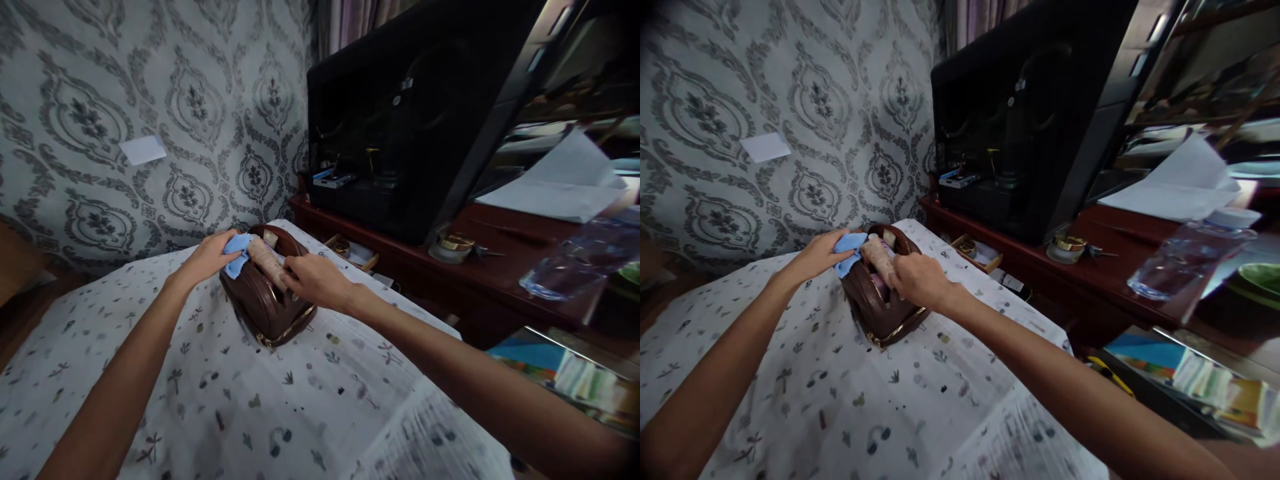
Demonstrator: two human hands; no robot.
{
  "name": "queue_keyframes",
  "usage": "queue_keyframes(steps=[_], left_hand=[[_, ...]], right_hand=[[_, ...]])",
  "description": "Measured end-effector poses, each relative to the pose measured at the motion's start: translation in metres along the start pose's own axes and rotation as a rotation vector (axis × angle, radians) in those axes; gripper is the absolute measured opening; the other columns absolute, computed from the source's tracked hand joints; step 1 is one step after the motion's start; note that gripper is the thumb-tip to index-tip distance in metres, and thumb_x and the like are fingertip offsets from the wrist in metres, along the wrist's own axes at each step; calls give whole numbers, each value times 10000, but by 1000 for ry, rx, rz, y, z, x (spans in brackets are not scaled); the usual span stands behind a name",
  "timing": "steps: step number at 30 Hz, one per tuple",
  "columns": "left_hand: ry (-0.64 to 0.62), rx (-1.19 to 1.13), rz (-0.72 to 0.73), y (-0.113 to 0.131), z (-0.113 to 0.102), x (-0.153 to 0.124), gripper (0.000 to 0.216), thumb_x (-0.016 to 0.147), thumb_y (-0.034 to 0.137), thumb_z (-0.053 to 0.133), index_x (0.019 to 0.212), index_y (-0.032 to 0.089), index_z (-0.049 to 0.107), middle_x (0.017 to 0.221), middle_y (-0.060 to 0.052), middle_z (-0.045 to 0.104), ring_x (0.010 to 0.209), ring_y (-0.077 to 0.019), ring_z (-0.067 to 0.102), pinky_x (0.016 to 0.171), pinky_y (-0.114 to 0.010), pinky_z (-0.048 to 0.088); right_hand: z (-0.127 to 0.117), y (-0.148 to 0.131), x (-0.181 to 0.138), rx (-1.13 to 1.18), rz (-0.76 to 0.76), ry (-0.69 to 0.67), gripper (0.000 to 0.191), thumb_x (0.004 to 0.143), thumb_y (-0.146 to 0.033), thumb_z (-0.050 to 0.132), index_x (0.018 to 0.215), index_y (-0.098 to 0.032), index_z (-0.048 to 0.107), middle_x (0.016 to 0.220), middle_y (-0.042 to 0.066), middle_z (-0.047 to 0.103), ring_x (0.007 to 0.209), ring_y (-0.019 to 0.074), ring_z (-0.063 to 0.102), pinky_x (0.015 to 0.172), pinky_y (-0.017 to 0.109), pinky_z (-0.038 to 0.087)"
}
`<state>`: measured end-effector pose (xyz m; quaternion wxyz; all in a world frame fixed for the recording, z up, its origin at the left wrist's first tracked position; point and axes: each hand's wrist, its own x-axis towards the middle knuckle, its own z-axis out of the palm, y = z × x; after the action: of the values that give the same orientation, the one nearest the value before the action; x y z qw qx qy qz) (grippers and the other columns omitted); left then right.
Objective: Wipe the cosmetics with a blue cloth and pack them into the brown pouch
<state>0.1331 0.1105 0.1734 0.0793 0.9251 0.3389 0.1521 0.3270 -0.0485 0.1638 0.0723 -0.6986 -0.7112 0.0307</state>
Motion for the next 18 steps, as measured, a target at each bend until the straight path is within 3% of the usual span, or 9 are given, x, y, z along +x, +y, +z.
queue_keyframes(steps=[6, 11, 18], left_hand=[[43, -35, 27, -2, 3, 0, 438, 847, 455, 482, 1175, 186, 593, 1099, -69, 701, 1012, -270, 629, 845, -306, 459], [49, -33, 37, 0, 3, 0, 352, 850, 471, 467, 1031, 197, 592, 981, -45, 685, 916, -237, 624, 831, -295, 464], [62, -58, 54, -1, 5, 0, 370, 868, 478, 471, 1075, 201, 604, 1056, -56, 688, 985, -252, 631, 868, -315, 461]], right_hand=[[5, -12, 13, -73, -15, 65, 473, 993, -511, 463, 1265, -146, 591, 1055, 176, 736, 1013, 310, 713, 769, 343, 518], [3, -16, 23, -109, -63, 45, 470, 978, -410, 526, 1370, -152, 497, 1067, 185, 729, 1055, 301, 713, 847, 367, 532], [-5, -18, 12, -180, -125, 43, 642, 1004, -278, 460, 1572, -149, 190, 1018, 186, 748, 979, 318, 739, 776, 388, 555]])
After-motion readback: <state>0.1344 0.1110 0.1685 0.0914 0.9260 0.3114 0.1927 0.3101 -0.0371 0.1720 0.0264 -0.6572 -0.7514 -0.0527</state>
